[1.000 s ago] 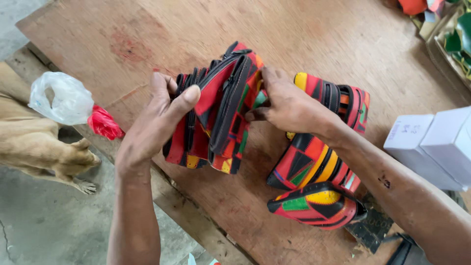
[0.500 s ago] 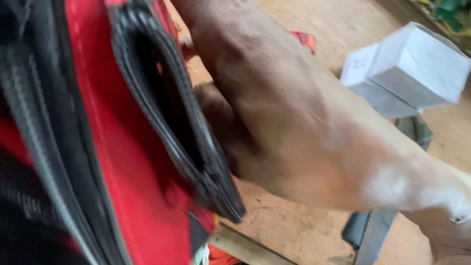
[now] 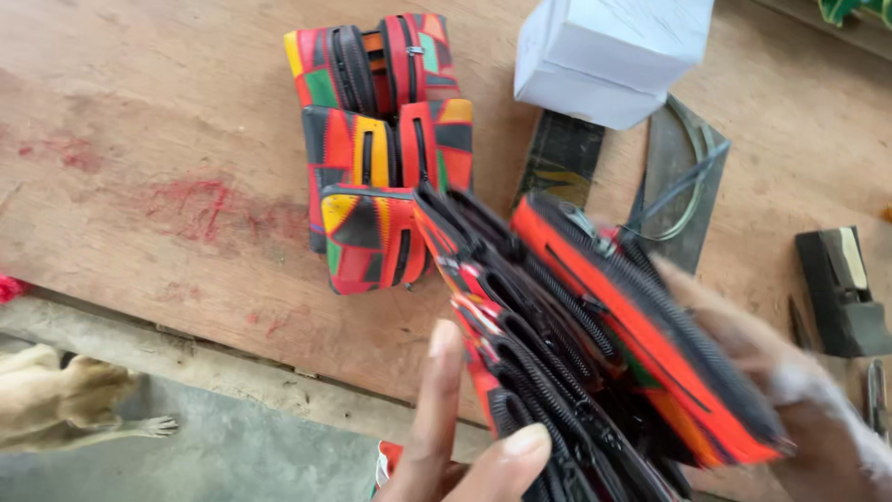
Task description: The person inspects a colorful patterned leather pouch, then stacks it with others. They open a jar of yellow substance and apply it by hand to the edges of several pouches, rubbing the material into the seams.
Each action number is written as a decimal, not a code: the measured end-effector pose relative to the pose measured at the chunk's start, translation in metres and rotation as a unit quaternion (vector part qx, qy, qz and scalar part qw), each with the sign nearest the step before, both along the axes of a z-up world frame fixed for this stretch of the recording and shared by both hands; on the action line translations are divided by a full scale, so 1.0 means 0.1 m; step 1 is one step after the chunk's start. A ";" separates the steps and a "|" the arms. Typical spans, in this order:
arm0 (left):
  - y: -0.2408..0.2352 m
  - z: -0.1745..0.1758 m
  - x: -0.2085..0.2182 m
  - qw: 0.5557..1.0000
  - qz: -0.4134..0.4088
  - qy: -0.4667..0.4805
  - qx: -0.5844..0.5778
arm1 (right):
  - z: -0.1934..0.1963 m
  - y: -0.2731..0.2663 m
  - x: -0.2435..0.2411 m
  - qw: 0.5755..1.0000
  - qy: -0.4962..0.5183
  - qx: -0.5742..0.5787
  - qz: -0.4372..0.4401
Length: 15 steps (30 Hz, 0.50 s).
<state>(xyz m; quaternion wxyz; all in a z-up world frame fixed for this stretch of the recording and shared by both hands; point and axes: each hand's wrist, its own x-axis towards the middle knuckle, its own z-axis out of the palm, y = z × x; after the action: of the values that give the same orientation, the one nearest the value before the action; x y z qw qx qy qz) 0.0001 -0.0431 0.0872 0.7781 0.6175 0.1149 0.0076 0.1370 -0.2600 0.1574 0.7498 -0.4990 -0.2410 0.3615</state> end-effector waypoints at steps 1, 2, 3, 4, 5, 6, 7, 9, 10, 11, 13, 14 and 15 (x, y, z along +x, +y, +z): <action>-0.03 0.04 -0.04 0.999 -0.016 -0.021 0.028 | -0.15 -0.08 0.01 0.992 -0.085 -0.098 -0.003; -0.04 0.06 -0.06 0.993 -0.037 -0.066 0.088 | -0.37 -0.09 0.07 0.966 -0.168 -0.195 -0.006; -0.05 0.05 -0.11 0.980 -0.057 -0.107 0.155 | -0.55 -0.13 0.11 0.924 -0.245 -0.293 -0.007; -0.05 -0.03 -0.07 0.913 -0.099 -0.218 0.330 | -0.72 -0.19 0.15 0.924 -0.178 -0.338 -0.018; -0.10 -0.14 -0.02 0.910 -0.094 -0.208 0.345 | -0.87 -0.24 0.22 0.917 -0.111 -0.381 -0.030; -0.17 -0.26 0.05 0.907 -0.089 -0.198 0.361 | -0.98 -0.32 0.28 0.905 -0.043 -0.421 -0.041; -0.24 -0.37 0.09 0.904 -0.081 -0.186 0.377 | -1.03 -0.43 0.33 0.929 0.022 -0.365 -0.065; -0.27 -0.55 0.13 0.895 -0.062 -0.213 0.386 | -1.04 -0.62 0.41 0.952 0.150 -0.243 -0.114; -0.27 -0.62 0.15 0.891 -0.053 -0.227 0.390 | -1.04 -0.67 0.42 0.938 0.085 -0.320 -0.106; -0.27 -0.65 0.16 0.894 -0.037 -0.233 0.382 | -1.02 -0.70 0.44 0.914 0.020 -0.394 -0.095; -0.25 -0.68 0.20 0.899 -0.008 -0.243 0.364 | -0.93 -0.69 0.44 0.882 -0.105 -0.452 -0.079; -0.22 -0.67 0.23 0.910 -0.021 -0.217 0.353 | -0.86 -0.68 0.42 0.881 -0.164 -0.438 -0.074; -0.19 -0.66 0.25 0.920 -0.031 -0.188 0.342 | -0.80 -0.63 0.40 0.877 -0.223 -0.421 -0.065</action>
<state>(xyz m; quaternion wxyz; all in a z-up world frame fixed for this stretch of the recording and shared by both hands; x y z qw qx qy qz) 0.0252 -0.0617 0.0214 0.5267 0.8365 -0.0624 0.1378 0.1768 -0.3230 0.0775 0.4177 -0.8493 -0.1936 0.2582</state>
